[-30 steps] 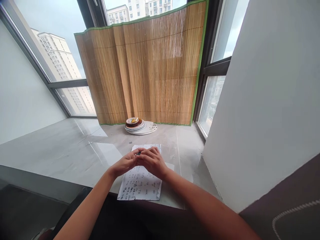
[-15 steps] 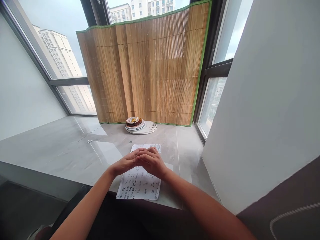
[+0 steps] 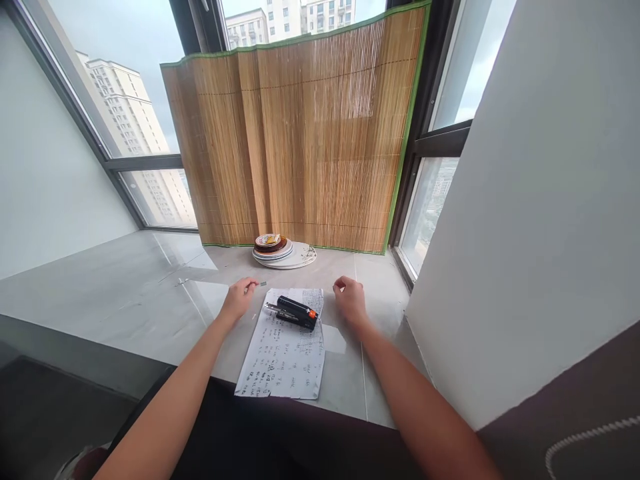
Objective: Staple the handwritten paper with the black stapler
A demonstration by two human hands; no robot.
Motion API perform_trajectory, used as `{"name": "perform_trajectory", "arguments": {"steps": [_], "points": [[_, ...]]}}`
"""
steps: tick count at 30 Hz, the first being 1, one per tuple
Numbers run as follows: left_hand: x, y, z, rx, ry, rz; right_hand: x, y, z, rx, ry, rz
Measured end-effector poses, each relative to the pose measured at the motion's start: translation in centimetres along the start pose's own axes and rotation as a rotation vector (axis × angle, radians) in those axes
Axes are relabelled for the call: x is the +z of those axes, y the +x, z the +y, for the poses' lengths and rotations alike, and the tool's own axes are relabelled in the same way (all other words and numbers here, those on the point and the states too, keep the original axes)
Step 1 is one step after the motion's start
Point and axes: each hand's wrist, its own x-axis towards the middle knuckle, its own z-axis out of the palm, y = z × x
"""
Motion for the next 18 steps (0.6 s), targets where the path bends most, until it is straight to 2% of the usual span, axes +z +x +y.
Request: {"name": "perform_trajectory", "arguments": {"steps": [3,6,9,13,18], "points": [[1.2,0.3,-1.8,0.041,0.22,-0.142,0.6,0.2,1.4,0.037,-0.06,-0.056],[2.0,0.2,-2.3,0.034,0.347,-0.255,0.9,0.2,1.8,0.036,-0.062,-0.075],[1.9,0.1,-2.0,0.053,0.367,-0.257,0.9,0.1,1.7,0.018,-0.029,-0.044],[1.2,-0.2,-0.7,0.028,0.367,-0.218,0.9,0.1,1.1,-0.015,-0.004,0.075],[0.8,-0.5,0.3,0.02,0.33,-0.188,1.6,0.1,1.2,-0.032,0.008,-0.058]]}}
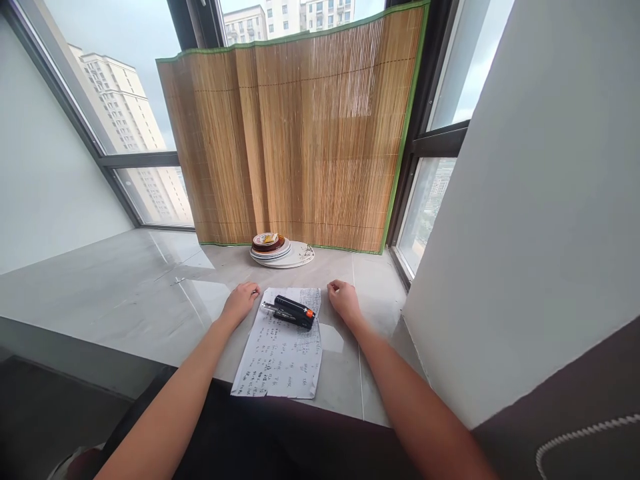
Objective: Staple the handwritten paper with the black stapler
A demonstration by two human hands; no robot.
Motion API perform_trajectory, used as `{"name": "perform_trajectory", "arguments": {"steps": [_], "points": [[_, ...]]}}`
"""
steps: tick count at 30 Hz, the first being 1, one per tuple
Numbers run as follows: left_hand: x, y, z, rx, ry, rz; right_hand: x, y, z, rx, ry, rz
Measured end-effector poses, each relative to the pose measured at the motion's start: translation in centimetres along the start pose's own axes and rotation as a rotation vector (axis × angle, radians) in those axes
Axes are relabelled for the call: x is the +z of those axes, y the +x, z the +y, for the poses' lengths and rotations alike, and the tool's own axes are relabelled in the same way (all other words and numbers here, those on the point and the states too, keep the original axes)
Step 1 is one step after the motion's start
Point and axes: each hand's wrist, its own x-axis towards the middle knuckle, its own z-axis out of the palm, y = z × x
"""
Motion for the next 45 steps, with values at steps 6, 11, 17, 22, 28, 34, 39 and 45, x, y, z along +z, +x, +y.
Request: {"name": "perform_trajectory", "arguments": {"steps": [6,11,17,22,28,34,39,45], "points": [[-0.1,0.1,0.3,-0.038,-0.095,0.056,0.1,0.1,0.0,-0.012,0.017,-0.011],[-0.6,-0.5,1.5,-0.16,-0.641,0.057,-0.2,-1.2,-3.7,-0.216,0.133,-0.025],[-2.1,-2.0,3.0,-0.083,-0.835,-0.048,1.5,-4.4,-7.0,-0.513,0.168,-0.37],[-2.5,-2.4,3.6,-0.077,-0.852,-0.094,2.8,-5.0,-6.5,-0.503,0.141,-0.412],[-1.7,-2.1,3.3,-0.05,-0.821,-0.085,2.5,-4.7,-6.6,-0.487,0.161,-0.411],[-1.5,-2.3,2.7,-0.084,-0.671,-0.033,2.3,-4.8,-7.0,-0.485,0.177,-0.404],[-1.8,-2.3,3.1,-0.018,-0.691,-0.049,2.4,-4.7,-6.9,-0.48,0.17,-0.405],[-2.1,-2.4,3.2,-0.085,-0.796,-0.019,2.3,-4.7,-7.0,-0.485,0.187,-0.403]]}}
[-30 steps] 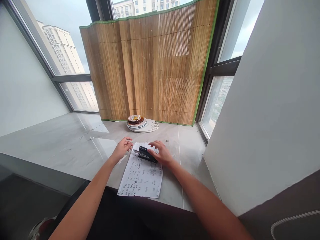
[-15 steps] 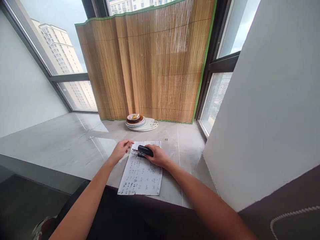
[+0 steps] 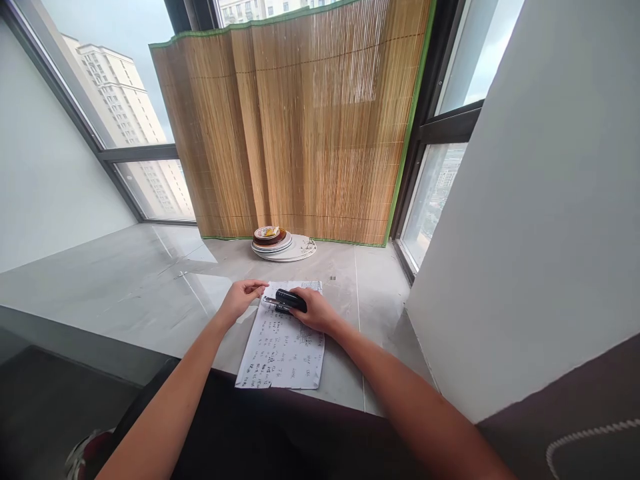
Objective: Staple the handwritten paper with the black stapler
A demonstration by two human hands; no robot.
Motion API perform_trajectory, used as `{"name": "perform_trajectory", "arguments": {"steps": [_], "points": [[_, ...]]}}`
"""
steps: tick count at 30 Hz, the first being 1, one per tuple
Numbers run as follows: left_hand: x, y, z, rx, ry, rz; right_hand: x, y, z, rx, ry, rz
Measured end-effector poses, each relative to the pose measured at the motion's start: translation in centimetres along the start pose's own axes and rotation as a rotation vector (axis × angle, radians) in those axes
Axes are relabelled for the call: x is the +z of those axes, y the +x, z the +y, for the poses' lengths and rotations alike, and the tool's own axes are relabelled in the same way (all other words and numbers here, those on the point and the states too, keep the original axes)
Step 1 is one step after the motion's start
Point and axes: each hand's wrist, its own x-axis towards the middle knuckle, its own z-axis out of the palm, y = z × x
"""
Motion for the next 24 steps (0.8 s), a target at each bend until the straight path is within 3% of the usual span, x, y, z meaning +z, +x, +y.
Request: {"name": "perform_trajectory", "arguments": {"steps": [24], "points": [[0.56,-0.18,-0.39,0.069,0.087,-0.058,-0.03,0.08,-0.04,0.021,0.013,-0.025]]}}
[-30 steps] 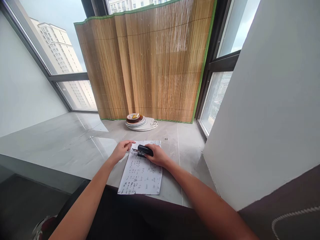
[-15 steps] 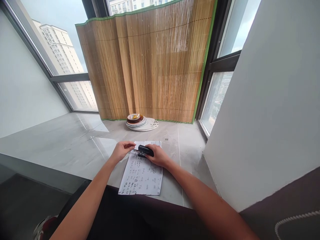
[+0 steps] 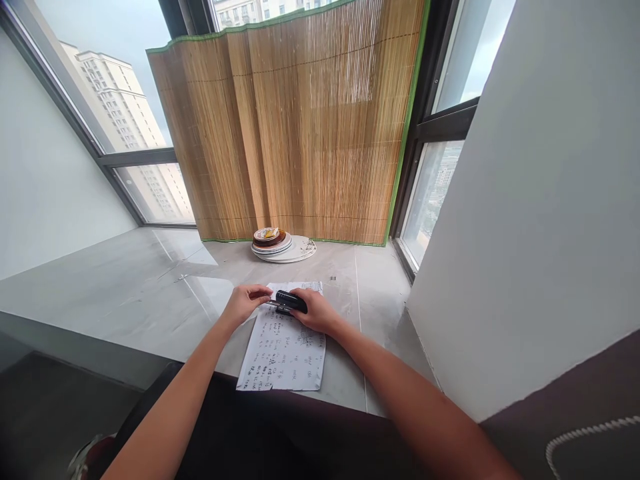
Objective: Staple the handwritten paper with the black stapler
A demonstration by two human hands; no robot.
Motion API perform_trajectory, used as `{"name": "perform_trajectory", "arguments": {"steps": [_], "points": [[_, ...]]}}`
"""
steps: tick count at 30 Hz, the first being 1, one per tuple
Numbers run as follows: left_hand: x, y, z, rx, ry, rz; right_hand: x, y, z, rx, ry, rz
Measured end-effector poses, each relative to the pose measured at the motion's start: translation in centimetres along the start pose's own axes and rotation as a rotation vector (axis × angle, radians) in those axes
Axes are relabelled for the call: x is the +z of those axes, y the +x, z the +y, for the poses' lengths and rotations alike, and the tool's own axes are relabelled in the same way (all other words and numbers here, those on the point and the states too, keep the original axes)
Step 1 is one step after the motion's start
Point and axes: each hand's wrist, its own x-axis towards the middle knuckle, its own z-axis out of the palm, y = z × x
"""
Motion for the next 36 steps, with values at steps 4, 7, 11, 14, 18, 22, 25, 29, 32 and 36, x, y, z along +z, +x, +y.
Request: {"name": "perform_trajectory", "arguments": {"steps": [4,7,11,14,18,22,25,29,32,36], "points": [[0.05,0.07,-0.24,-0.002,-0.008,0.023,0.01,0.04,0.04,0.0,0.004,-0.004],[0.05,0.08,-0.22,-0.006,0.013,0.042,0.01,0.08,0.06,0.0,0.004,-0.004],[0.06,0.11,-0.11,-0.023,-0.013,0.038,0.0,0.08,0.06,-0.002,-0.005,-0.005],[0.1,0.15,-0.22,-0.021,-0.046,0.016,-0.01,0.05,0.06,0.0,0.0,-0.004],[0.18,0.19,-0.5,-0.004,-0.034,-0.001,-0.1,0.04,-0.04,-0.004,0.011,-0.009],[0.28,0.26,-0.56,0.018,-0.038,0.015,-0.15,0.05,-0.14,-0.009,0.003,-0.009],[0.31,0.28,-0.51,0.038,-0.019,0.033,-0.06,0.06,-0.04,-0.007,-0.006,-0.004],[0.31,0.22,-0.57,0.03,-0.035,0.013,0.11,0.04,0.22,-0.008,-0.003,0.003],[0.32,0.16,-0.68,0.013,-0.086,-0.016,0.16,0.01,0.35,-0.013,0.005,0.005],[0.3,0.13,-0.64,-0.005,-0.114,-0.032,0.17,0.0,0.44,-0.016,-0.001,0.005]]}}
